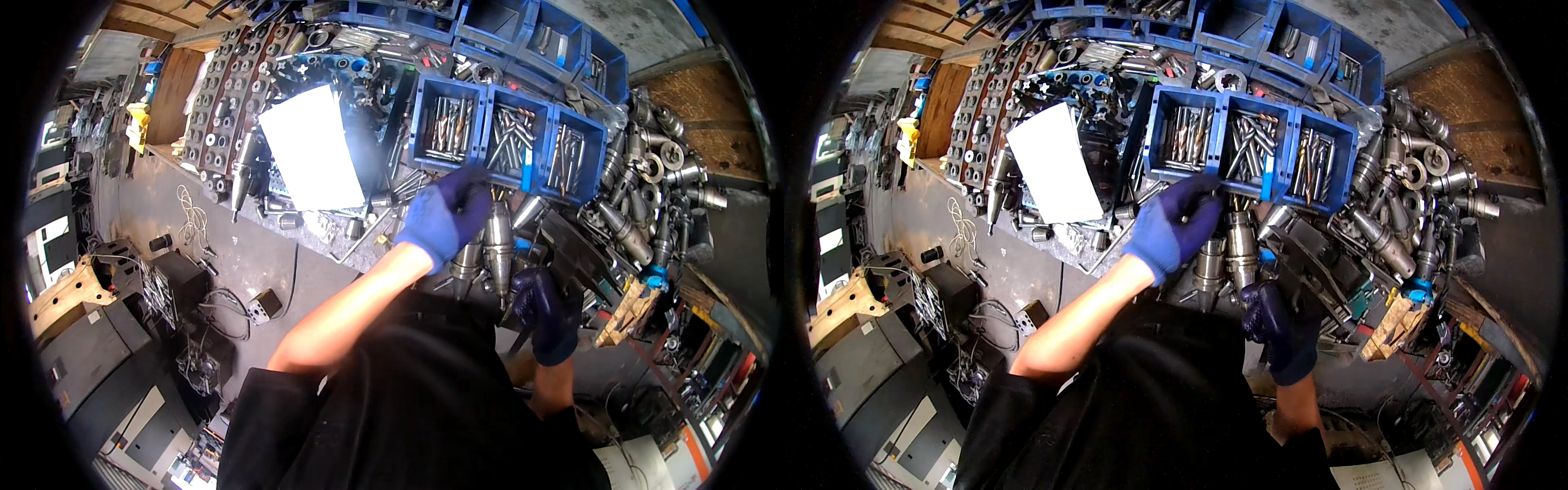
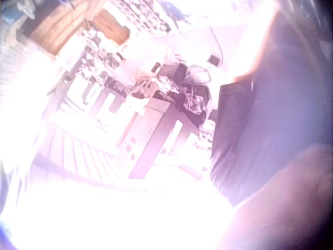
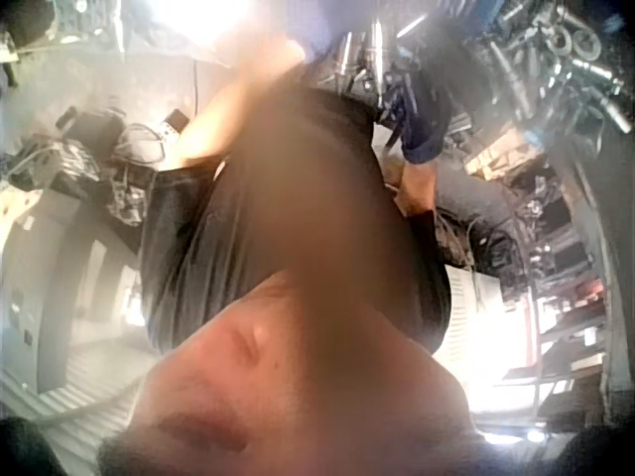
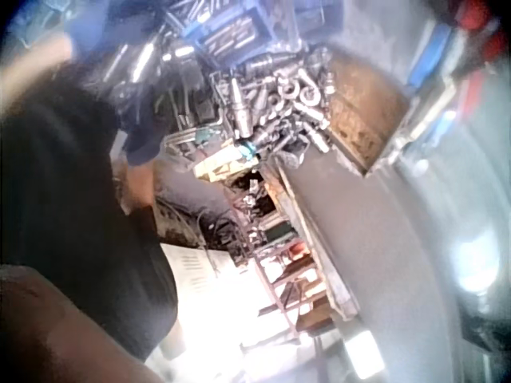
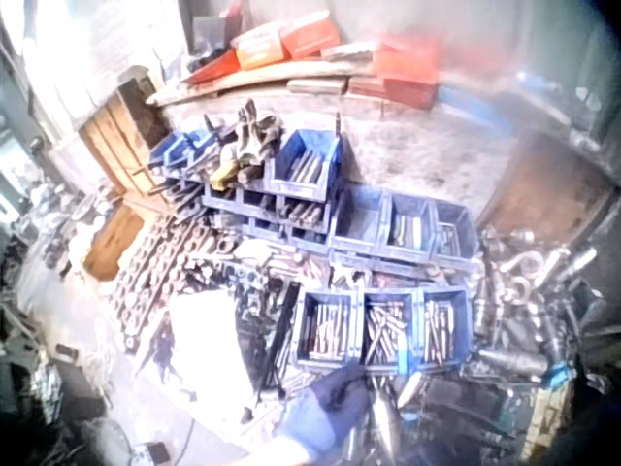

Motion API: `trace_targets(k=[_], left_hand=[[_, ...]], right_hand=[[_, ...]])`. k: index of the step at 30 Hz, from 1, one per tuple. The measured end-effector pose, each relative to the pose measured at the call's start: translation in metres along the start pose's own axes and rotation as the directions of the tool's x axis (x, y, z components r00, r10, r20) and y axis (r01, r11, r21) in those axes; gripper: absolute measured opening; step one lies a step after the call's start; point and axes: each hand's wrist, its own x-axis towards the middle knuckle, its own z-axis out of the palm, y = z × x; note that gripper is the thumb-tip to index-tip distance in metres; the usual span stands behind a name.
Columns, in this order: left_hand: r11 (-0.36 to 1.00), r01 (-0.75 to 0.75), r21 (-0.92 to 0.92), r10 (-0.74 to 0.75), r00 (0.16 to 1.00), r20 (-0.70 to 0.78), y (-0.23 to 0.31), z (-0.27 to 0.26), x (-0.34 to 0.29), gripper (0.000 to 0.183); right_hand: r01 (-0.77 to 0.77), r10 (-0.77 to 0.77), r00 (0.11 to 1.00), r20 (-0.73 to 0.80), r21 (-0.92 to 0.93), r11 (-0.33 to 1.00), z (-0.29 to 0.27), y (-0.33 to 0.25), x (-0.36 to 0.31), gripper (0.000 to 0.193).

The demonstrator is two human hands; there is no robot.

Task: The person uses a pair of calipers to measure the diameter of several metal drill bits taken from a blue plastic storage bin on a workbench.

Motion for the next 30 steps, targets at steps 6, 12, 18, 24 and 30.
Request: trace_targets(k=[6, 12, 18, 24, 30], left_hand=[[0.963, 0.094, 0.252, -0.071, 0.992, -0.1, 0.007, -0.034, -0.001, 0.026], [0.859, 0.066, 0.507, 0.011, 0.989, -0.148, 0.013, -0.023, 0.036, 0.038], [0.831, 0.169, 0.53, -0.105, 0.983, -0.149, -0.001, -0.02, 0.063, 0.044], [0.796, 0.22, 0.563, -0.154, 0.975, -0.163, 0.004, -0.023, 0.062, 0.048], [0.826, 0.279, 0.489, -0.214, 0.959, -0.185, 0.005, -0.019, 0.071, 0.042]], right_hand=[[-0.012, 0.011, 0.998, -0.064, -0.005, 1.0, 0.002, -0.003, 0.025, 0.021], [-0.1, 0.101, 0.995, -0.014, 0.031, 0.994, -0.005, -0.005, 0.042, 0.015], [-0.082, 0.081, 0.997, 0.01, 0.022, 0.996, 0.0, -0.004, 0.048, 0.019], [-0.018, 0.023, 0.994, -0.108, 0.045, 0.999, 0.008, -0.006, 0.052, 0.019], [-0.096, 0.096, 0.995, -0.007, 0.007, 0.995, 0.002, -0.011, 0.059, 0.018]])
